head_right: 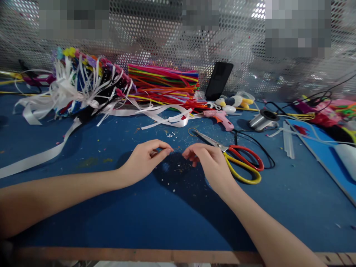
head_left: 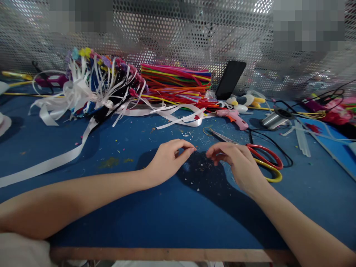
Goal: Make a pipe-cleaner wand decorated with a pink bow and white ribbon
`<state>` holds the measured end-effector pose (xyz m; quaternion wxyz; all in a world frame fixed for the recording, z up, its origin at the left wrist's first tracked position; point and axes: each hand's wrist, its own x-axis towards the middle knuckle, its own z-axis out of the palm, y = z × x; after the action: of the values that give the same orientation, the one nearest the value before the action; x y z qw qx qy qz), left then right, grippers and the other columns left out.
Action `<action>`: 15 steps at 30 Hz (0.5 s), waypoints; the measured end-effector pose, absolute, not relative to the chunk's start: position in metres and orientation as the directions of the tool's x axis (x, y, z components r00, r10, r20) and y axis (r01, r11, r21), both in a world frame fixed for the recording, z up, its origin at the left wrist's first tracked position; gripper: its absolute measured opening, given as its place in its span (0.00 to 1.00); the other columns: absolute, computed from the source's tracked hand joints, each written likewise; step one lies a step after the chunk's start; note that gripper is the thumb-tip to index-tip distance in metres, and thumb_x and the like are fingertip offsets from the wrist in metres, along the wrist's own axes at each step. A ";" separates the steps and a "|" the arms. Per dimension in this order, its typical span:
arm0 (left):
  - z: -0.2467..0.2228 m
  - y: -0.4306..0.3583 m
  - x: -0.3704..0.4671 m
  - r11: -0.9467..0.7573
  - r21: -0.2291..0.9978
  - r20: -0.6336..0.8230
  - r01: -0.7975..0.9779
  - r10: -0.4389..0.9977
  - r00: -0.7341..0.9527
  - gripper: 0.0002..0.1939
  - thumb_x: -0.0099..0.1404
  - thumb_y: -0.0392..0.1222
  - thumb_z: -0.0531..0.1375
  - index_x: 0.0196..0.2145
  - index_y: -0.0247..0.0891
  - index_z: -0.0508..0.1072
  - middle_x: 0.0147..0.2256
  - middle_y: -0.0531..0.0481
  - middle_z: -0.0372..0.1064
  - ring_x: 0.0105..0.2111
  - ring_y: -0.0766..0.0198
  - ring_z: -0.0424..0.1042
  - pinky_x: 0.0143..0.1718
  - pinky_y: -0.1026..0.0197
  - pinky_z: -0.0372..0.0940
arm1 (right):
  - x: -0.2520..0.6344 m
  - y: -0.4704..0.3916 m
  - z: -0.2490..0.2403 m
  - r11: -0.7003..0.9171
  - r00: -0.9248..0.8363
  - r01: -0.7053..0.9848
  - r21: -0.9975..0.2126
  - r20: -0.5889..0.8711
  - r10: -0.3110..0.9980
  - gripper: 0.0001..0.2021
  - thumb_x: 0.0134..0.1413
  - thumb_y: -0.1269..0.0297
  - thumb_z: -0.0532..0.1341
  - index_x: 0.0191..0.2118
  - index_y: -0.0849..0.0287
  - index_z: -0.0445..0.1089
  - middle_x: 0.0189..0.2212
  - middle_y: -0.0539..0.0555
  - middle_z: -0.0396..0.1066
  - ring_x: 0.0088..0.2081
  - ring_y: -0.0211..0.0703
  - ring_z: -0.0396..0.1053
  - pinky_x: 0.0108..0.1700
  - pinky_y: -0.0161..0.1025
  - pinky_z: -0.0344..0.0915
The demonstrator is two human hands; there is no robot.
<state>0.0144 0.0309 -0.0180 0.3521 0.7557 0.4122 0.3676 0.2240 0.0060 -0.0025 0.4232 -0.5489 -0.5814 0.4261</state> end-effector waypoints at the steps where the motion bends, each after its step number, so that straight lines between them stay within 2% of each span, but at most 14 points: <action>1: -0.018 0.031 0.015 -0.414 0.835 0.267 0.362 0.881 0.390 0.10 0.70 0.43 0.57 0.39 0.38 0.78 0.38 0.49 0.77 0.33 0.65 0.72 0.32 0.63 0.64 | 0.223 0.007 -0.004 0.012 -0.033 0.251 -0.968 0.004 0.999 0.17 0.60 0.55 0.57 0.29 0.58 0.78 0.31 0.56 0.76 0.33 0.43 0.71 0.34 0.39 0.67; 3: -0.017 0.031 0.015 -0.417 0.834 0.269 0.360 0.878 0.396 0.10 0.70 0.42 0.57 0.38 0.38 0.78 0.38 0.50 0.77 0.34 0.65 0.72 0.32 0.64 0.64 | 0.220 0.007 -0.005 -0.032 -0.037 0.220 -0.975 -0.041 0.998 0.16 0.54 0.50 0.64 0.32 0.58 0.80 0.33 0.57 0.78 0.35 0.45 0.72 0.38 0.41 0.69; 6: -0.018 0.031 0.014 -0.417 0.839 0.268 0.350 0.876 0.402 0.10 0.70 0.43 0.57 0.38 0.39 0.78 0.37 0.50 0.77 0.33 0.66 0.72 0.32 0.64 0.63 | 0.214 0.006 -0.006 -0.094 -0.045 0.170 -0.981 -0.103 0.994 0.15 0.46 0.50 0.71 0.32 0.58 0.80 0.31 0.56 0.78 0.33 0.43 0.72 0.38 0.40 0.69; 8: -0.019 0.031 0.014 -0.393 0.858 0.250 0.330 0.881 0.402 0.11 0.70 0.45 0.57 0.41 0.39 0.77 0.37 0.50 0.77 0.31 0.68 0.71 0.30 0.64 0.62 | 0.213 0.006 -0.005 -0.113 -0.026 0.095 -0.989 -0.116 0.993 0.15 0.46 0.51 0.71 0.30 0.59 0.79 0.27 0.54 0.76 0.30 0.40 0.71 0.35 0.38 0.68; 11: -0.021 0.030 0.013 -0.312 0.910 0.194 0.272 0.902 0.385 0.15 0.70 0.47 0.57 0.51 0.41 0.73 0.36 0.50 0.76 0.26 0.69 0.69 0.26 0.65 0.61 | 0.213 0.009 -0.004 -0.068 0.076 -0.025 -0.997 -0.069 0.995 0.13 0.46 0.53 0.71 0.29 0.59 0.77 0.21 0.50 0.70 0.24 0.35 0.65 0.28 0.35 0.62; 13: -0.022 0.030 0.013 -0.265 0.933 0.165 0.245 0.916 0.366 0.21 0.70 0.48 0.58 0.57 0.40 0.67 0.34 0.50 0.76 0.23 0.69 0.67 0.24 0.65 0.60 | 0.216 0.012 -0.004 -0.003 0.173 -0.048 -0.999 -0.011 0.985 0.11 0.48 0.55 0.71 0.30 0.58 0.76 0.18 0.47 0.64 0.21 0.32 0.59 0.24 0.34 0.57; 15: -0.021 0.030 0.014 -0.252 0.932 0.148 0.262 0.921 0.360 0.21 0.69 0.49 0.58 0.57 0.39 0.67 0.33 0.51 0.76 0.22 0.69 0.66 0.25 0.65 0.61 | 0.218 0.015 -0.005 0.059 0.240 -0.023 -0.998 0.052 0.969 0.10 0.50 0.56 0.70 0.31 0.57 0.76 0.17 0.45 0.60 0.20 0.31 0.54 0.23 0.34 0.53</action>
<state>0.0136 0.0304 -0.0210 0.4407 0.6972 0.4242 0.3740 0.2183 0.0149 -0.0046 0.5777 -0.5350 -0.4423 0.4294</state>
